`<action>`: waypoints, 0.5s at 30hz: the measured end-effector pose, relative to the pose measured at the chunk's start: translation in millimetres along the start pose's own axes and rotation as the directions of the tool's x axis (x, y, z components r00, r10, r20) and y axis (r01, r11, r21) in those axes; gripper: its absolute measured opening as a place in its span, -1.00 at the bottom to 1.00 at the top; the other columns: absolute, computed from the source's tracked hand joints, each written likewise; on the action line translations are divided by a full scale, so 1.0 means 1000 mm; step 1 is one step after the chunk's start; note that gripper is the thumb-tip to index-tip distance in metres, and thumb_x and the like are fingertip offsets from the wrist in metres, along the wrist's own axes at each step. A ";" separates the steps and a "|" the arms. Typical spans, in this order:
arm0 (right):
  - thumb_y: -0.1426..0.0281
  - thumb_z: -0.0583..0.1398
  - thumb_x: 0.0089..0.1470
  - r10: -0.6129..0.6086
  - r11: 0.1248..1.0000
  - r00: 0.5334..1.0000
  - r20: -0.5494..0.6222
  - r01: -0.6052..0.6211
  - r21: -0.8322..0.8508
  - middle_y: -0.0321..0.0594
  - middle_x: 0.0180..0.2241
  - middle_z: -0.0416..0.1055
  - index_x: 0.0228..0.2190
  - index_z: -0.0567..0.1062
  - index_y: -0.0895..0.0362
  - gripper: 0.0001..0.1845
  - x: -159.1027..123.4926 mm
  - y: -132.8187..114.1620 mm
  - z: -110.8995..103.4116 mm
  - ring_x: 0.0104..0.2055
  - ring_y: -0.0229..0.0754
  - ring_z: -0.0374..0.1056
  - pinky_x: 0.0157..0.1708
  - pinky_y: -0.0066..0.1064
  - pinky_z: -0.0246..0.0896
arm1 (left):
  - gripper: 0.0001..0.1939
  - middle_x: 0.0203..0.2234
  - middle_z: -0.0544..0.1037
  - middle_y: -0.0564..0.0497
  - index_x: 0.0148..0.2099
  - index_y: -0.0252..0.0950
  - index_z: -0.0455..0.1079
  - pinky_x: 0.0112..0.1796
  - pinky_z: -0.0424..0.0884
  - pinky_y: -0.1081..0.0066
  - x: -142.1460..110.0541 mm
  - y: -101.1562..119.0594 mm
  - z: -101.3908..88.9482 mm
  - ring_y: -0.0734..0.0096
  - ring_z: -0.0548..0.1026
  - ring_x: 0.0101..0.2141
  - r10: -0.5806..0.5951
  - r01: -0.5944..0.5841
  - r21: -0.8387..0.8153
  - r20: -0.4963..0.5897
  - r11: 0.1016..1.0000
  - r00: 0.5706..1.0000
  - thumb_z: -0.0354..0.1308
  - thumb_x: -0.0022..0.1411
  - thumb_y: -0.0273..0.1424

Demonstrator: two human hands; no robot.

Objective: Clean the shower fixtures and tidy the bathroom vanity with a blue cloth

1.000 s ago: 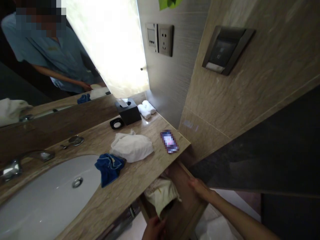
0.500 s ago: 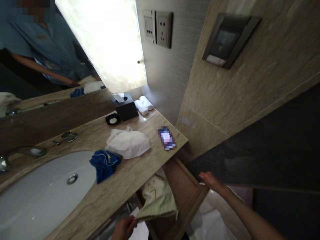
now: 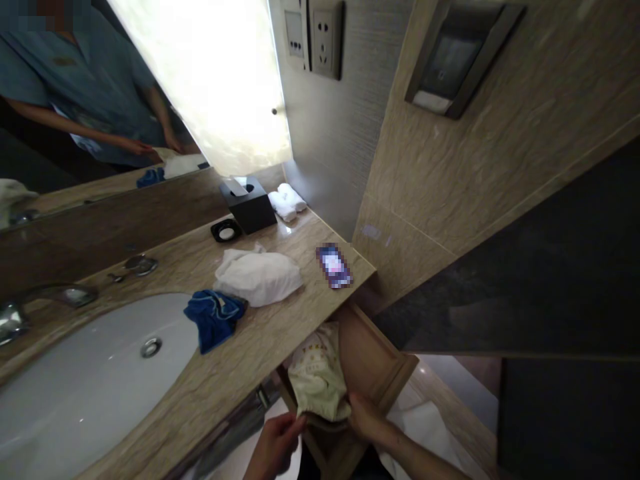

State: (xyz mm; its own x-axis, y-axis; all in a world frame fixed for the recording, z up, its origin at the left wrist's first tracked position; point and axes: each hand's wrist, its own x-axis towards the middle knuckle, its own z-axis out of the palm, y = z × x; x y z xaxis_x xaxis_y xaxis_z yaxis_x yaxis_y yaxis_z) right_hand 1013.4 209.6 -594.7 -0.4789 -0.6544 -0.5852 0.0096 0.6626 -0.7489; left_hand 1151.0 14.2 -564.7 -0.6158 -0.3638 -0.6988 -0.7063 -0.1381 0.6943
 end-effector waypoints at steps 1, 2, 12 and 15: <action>0.50 0.17 -0.08 0.013 1.000 1.000 0.013 -0.014 0.005 -0.05 -0.21 0.62 -0.14 0.56 0.16 -0.60 0.000 0.004 -0.010 -0.06 0.01 0.55 -0.14 -0.35 0.39 | -0.09 -0.74 0.10 0.18 -0.51 -0.25 0.27 -0.64 -0.22 0.44 0.000 -0.002 -0.005 0.60 -0.04 -0.70 -0.018 0.018 0.007 -0.020 1.000 1.000 0.08 -0.42 0.56; 0.49 0.13 -0.05 0.038 0.999 0.998 0.040 -0.039 0.022 -0.11 -0.32 0.62 -0.12 0.54 0.15 -0.59 -0.001 0.008 -0.021 -0.21 -0.06 0.58 -0.24 -0.37 0.40 | -0.07 -0.75 0.08 0.20 -0.51 -0.25 0.27 -0.65 -0.24 0.45 -0.001 -0.003 -0.010 0.61 -0.06 -0.70 -0.023 0.024 0.029 -0.023 0.999 0.999 0.07 -0.45 0.57; 0.17 0.23 -0.20 0.022 0.956 0.982 0.186 -0.075 0.284 -0.42 -0.67 0.35 -0.43 0.38 0.13 -0.68 -0.023 0.053 -0.115 -0.73 -0.39 0.12 -0.75 -0.54 -0.06 | -0.42 -0.59 0.48 -0.01 -0.48 -0.31 0.50 -0.34 0.17 0.34 -0.020 0.026 -0.045 0.36 0.41 -0.46 0.154 -0.293 0.643 0.264 0.708 0.952 0.02 0.28 0.06; 0.11 0.21 -0.17 0.010 0.963 0.994 0.105 -0.037 0.267 -0.41 -0.67 0.32 -0.49 0.36 0.11 -0.67 -0.025 0.062 -0.128 -0.73 -0.38 0.10 -0.74 -0.52 -0.09 | -0.62 -0.49 0.60 -0.03 -0.37 -0.25 0.59 -0.27 0.28 0.31 -0.020 0.020 -0.054 0.24 0.52 -0.36 0.144 -0.280 0.702 0.247 0.654 0.958 0.10 0.30 -0.13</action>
State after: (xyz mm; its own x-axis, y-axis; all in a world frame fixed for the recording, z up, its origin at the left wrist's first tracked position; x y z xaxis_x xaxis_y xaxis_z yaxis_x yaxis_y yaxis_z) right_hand 913.5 314.0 -586.8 -0.3840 -0.6826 -0.6218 0.2614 0.5655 -0.7822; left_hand 1168.3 -31.1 -527.5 -0.7783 -0.1411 -0.6118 -0.5353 0.6585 0.5291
